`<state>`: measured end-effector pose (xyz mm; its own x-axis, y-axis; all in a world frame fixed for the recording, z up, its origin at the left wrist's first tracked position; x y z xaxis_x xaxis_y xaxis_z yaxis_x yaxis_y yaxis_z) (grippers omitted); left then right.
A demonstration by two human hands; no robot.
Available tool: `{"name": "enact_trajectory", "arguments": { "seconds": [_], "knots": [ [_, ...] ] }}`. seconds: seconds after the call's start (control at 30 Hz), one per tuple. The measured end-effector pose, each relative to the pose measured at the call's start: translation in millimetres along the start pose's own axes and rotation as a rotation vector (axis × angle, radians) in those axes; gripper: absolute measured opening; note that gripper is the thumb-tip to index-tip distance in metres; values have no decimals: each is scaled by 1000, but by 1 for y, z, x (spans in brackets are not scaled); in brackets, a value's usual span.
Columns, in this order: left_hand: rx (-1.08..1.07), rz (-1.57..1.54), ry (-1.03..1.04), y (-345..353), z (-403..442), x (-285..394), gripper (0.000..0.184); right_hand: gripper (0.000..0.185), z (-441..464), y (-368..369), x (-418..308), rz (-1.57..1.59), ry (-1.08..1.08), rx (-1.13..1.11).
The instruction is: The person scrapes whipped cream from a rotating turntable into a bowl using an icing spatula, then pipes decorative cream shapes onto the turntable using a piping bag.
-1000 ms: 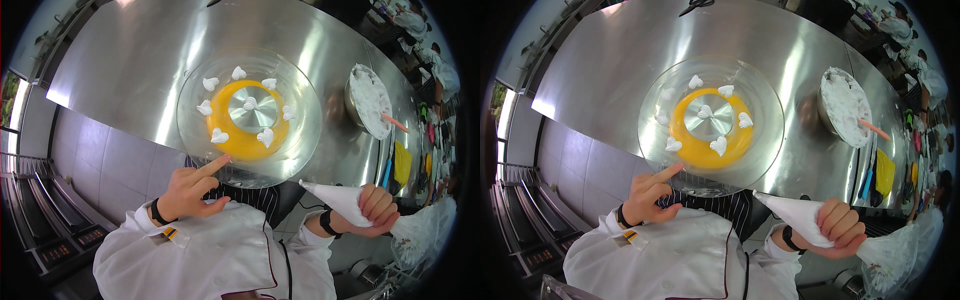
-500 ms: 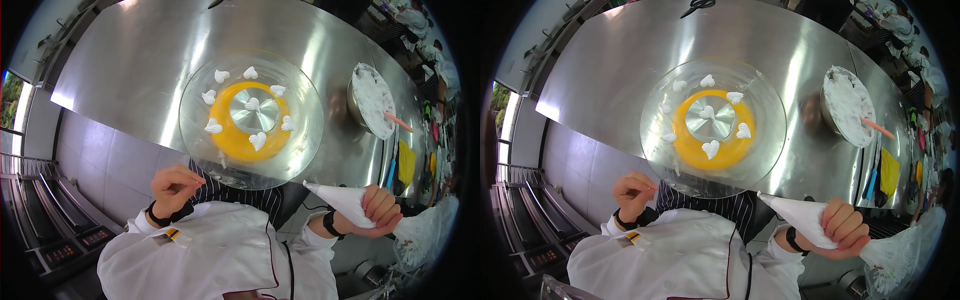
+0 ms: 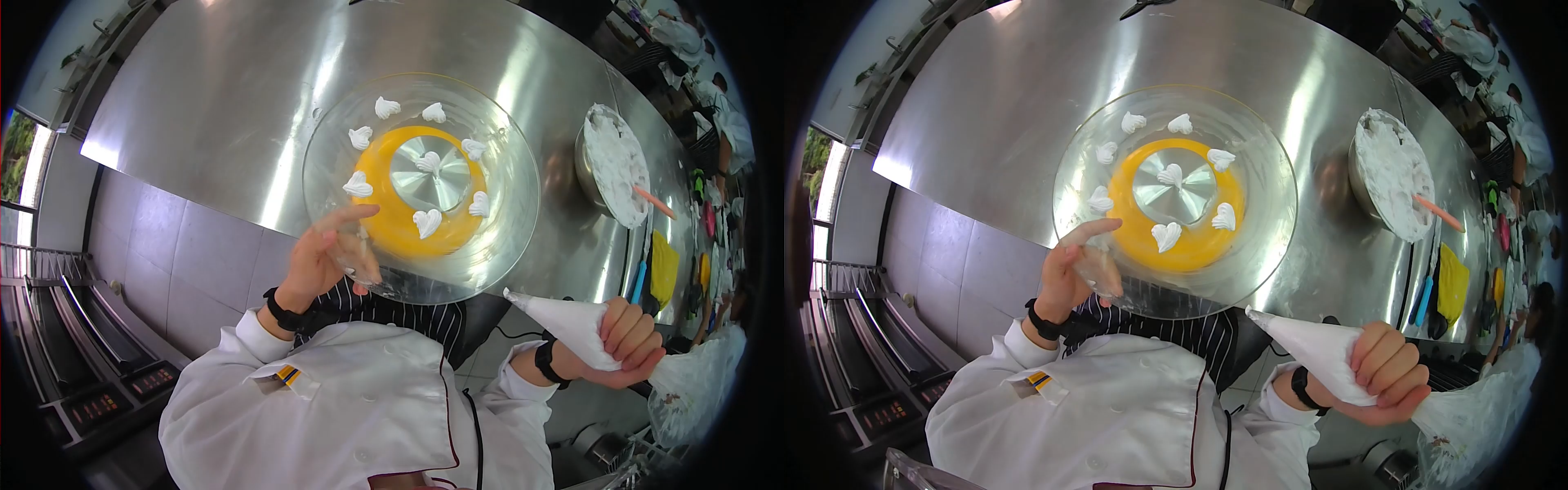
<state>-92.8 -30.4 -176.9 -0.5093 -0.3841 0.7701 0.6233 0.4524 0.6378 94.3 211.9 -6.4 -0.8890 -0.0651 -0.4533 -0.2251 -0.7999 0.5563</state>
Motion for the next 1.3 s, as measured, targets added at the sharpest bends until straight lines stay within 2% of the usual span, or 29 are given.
{"name": "enact_trajectory", "arguments": {
  "seconds": [0.17,0.23,0.4,0.63,0.7,0.77,0.9,1.0,1.07,1.1,1.17,1.23,1.3],
  "knots": [
    [-30,-92,50,18,2,-11,57,41,3,7,10,11,26,-7],
    [67,-59,50,19,8,-19,65,41,6,11,12,-1,25,-27],
    [2,-81,73,27,20,-26,63,40,12,21,12,-53,-11,-42],
    [-19,-50,33,31,16,-29,61,40,17,47,38,-97,35,-145],
    [-23,-46,34,29,17,-29,61,40,17,58,43,-137,18,-235],
    [-99,-137,3,32,16,-34,57,40,19,62,51,-144,44,-260],
    [-177,-188,-87,34,8,-46,59,41,17,70,57,-167,72,-292],
    [-150,-116,-104,25,-1,-45,48,40,17,71,57,-179,70,-296],
    [-366,129,-77,36,-11,-44,33,40,17,75,59,-191,81,-322],
    [-428,339,-143,50,-17,-42,29,40,16,79,60,-198,93,-349],
    [-621,318,-161,94,-22,-38,28,39,16,84,63,-219,104,-359],
    [-577,146,-154,132,-18,-35,28,39,11,90,65,-244,148,-362],
    [-452,-115,-67,160,10,-36,33,39,10,95,61,-295,72,-360]
  ]
}}
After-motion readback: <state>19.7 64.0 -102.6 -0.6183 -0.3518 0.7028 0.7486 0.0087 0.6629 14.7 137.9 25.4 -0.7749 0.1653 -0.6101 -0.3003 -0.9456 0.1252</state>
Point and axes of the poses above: each hand's wrist, its own z-axis towards the middle knuckle, its own y-axis out of the palm, x = y × z, the point moved 9 cm from there along z, towards the middle knuckle, and after that the axes turned 2 degrees about x, right-handed, at the moved point
